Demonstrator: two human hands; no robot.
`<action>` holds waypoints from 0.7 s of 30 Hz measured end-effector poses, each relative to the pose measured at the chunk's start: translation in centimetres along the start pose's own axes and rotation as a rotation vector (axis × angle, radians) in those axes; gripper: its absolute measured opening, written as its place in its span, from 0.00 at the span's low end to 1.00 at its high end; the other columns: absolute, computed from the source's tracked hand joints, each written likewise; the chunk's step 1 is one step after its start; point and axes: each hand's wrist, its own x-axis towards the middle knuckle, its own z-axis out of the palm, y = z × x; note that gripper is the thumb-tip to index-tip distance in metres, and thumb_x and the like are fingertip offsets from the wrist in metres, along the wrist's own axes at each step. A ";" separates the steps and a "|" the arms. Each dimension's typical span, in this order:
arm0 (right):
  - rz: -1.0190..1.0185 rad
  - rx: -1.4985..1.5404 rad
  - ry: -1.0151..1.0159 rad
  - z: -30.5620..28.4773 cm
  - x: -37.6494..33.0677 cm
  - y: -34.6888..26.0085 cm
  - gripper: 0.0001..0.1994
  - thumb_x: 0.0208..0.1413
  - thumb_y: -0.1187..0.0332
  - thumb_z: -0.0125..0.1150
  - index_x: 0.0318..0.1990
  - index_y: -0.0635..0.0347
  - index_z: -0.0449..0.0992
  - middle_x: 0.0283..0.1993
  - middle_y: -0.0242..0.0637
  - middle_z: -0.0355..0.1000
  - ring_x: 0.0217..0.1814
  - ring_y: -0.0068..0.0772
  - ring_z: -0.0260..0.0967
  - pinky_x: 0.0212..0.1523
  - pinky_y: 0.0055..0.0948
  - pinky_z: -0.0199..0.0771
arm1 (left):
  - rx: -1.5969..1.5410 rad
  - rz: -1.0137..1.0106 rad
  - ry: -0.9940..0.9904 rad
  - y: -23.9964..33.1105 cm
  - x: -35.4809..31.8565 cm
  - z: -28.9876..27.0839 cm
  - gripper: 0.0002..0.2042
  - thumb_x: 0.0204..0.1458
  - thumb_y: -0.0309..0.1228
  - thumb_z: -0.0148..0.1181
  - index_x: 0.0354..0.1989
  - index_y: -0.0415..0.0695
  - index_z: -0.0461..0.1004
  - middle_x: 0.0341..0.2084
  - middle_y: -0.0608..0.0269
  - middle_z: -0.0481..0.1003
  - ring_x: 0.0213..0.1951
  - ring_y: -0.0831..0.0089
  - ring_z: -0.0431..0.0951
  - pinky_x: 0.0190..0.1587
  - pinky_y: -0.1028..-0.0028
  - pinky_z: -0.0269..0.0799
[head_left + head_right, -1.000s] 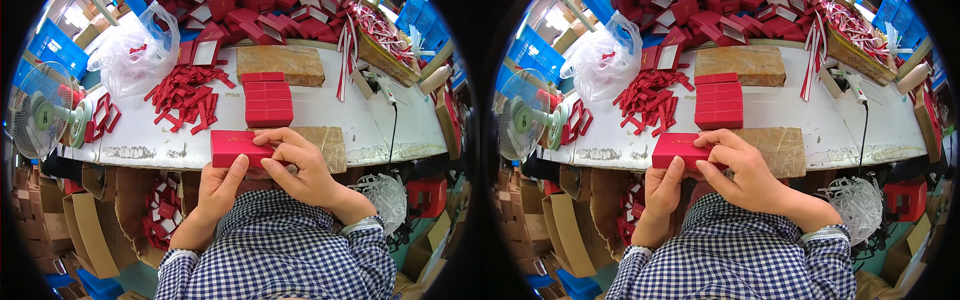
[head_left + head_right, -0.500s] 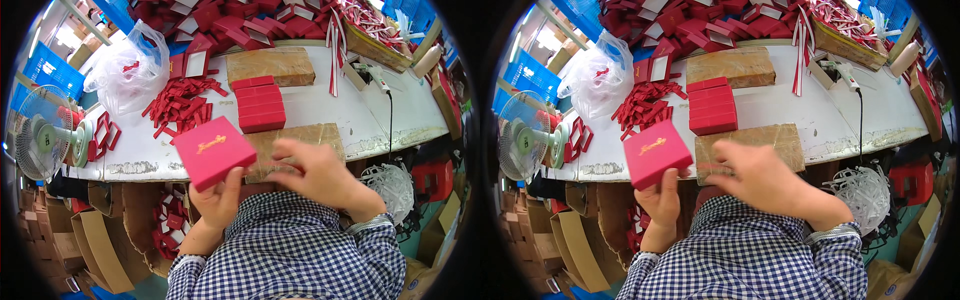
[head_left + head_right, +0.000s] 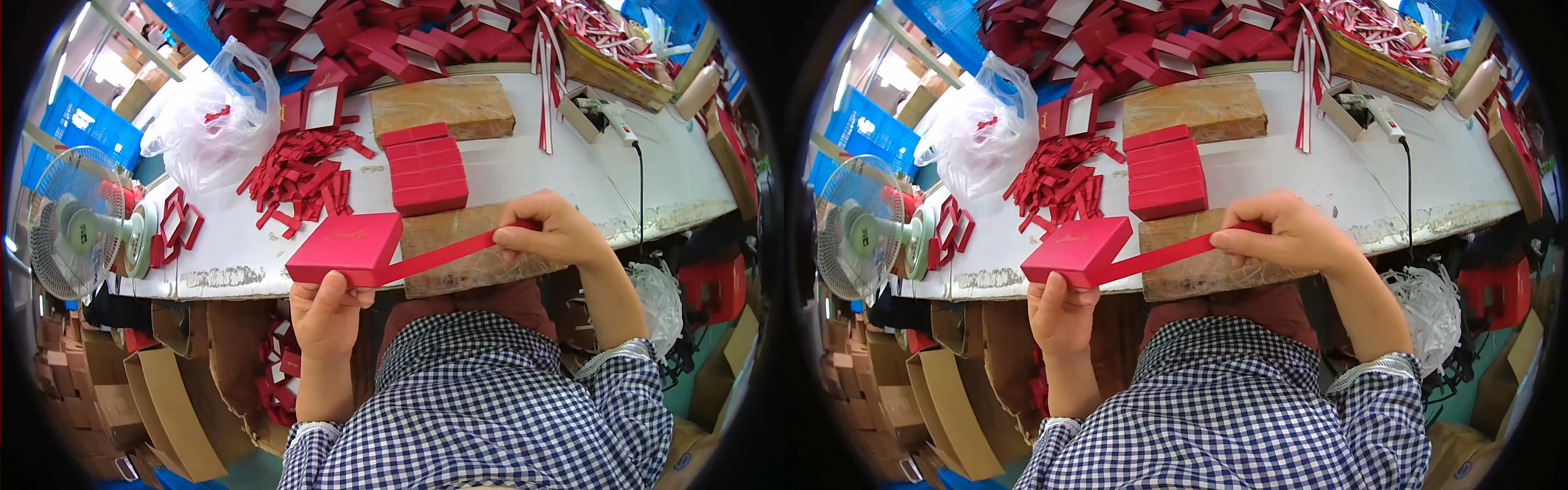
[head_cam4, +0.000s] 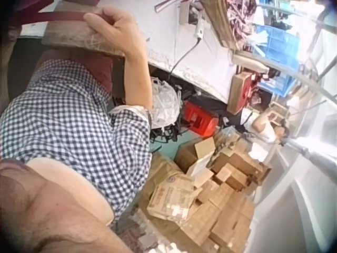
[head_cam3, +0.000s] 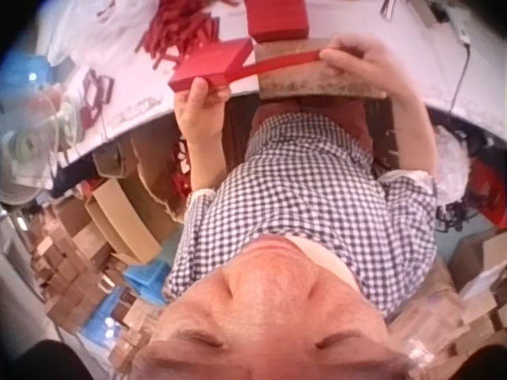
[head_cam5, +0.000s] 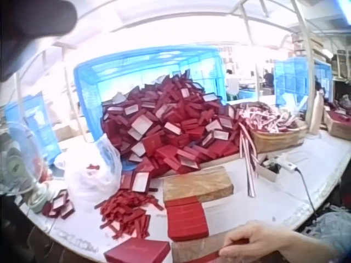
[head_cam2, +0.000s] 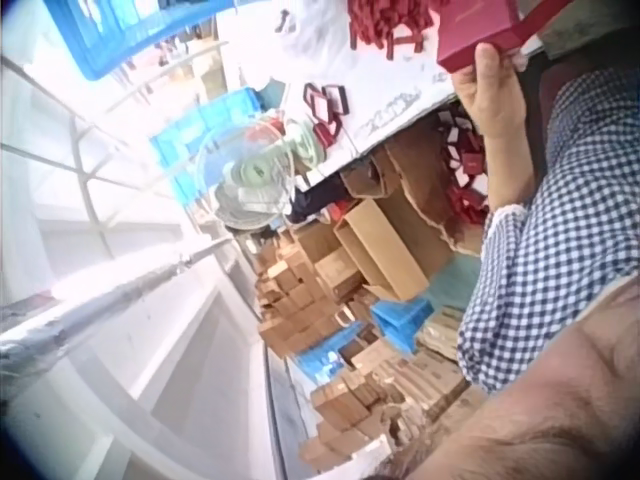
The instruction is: Applying adhesive strips and ribbons to jewelry boxes and stacking them.
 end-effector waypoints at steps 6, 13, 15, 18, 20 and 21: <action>0.016 0.079 -0.070 1.0 1.6 0.1 0.12 0.58 0.63 0.59 0.26 0.61 0.74 0.22 0.22 0.65 0.24 0.10 0.56 0.23 0.17 0.55 | -0.295 -0.085 -0.145 -1.0 -0.4 -1.4 0.11 0.59 0.31 0.49 0.46 0.37 0.69 0.34 0.58 0.74 0.23 0.79 0.66 0.25 0.80 0.63; 0.010 0.100 -0.103 1.6 2.3 0.4 0.12 0.57 0.62 0.59 0.27 0.61 0.74 0.22 0.21 0.65 0.25 0.10 0.56 0.24 0.17 0.55 | -0.520 -0.211 -0.137 -1.3 -1.2 -1.0 0.11 0.59 0.32 0.48 0.42 0.38 0.70 0.30 0.61 0.73 0.21 0.80 0.68 0.25 0.81 0.65; 0.007 0.114 -0.121 1.6 2.3 0.3 0.13 0.57 0.62 0.59 0.27 0.61 0.74 0.21 0.21 0.65 0.25 0.10 0.56 0.25 0.17 0.56 | -0.522 -0.224 -0.147 -1.4 -1.3 -0.8 0.11 0.58 0.33 0.49 0.42 0.38 0.70 0.30 0.62 0.73 0.20 0.81 0.68 0.24 0.82 0.66; -0.022 0.123 -0.138 1.9 2.5 1.2 0.12 0.57 0.62 0.60 0.27 0.61 0.75 0.24 0.22 0.67 0.26 0.12 0.56 0.27 0.18 0.56 | -0.571 -0.238 -0.190 -1.7 -1.5 -1.0 0.13 0.57 0.33 0.52 0.44 0.36 0.69 0.32 0.59 0.73 0.21 0.81 0.68 0.24 0.83 0.67; -0.120 0.130 -0.148 2.1 2.7 2.4 0.11 0.55 0.64 0.62 0.26 0.61 0.74 0.29 0.26 0.69 0.31 0.14 0.60 0.32 0.19 0.60 | -0.619 -0.240 -0.223 -1.9 -1.5 -1.1 0.16 0.56 0.33 0.54 0.47 0.34 0.68 0.35 0.55 0.74 0.23 0.81 0.68 0.24 0.83 0.67; -0.219 0.137 -0.161 2.2 2.8 2.5 0.10 0.53 0.65 0.64 0.25 0.60 0.74 0.35 0.29 0.70 0.36 0.16 0.64 0.38 0.20 0.65 | -0.625 -0.256 -0.273 -2.0 -1.6 -0.9 0.15 0.56 0.35 0.54 0.46 0.37 0.69 0.34 0.60 0.74 0.21 0.83 0.69 0.24 0.85 0.67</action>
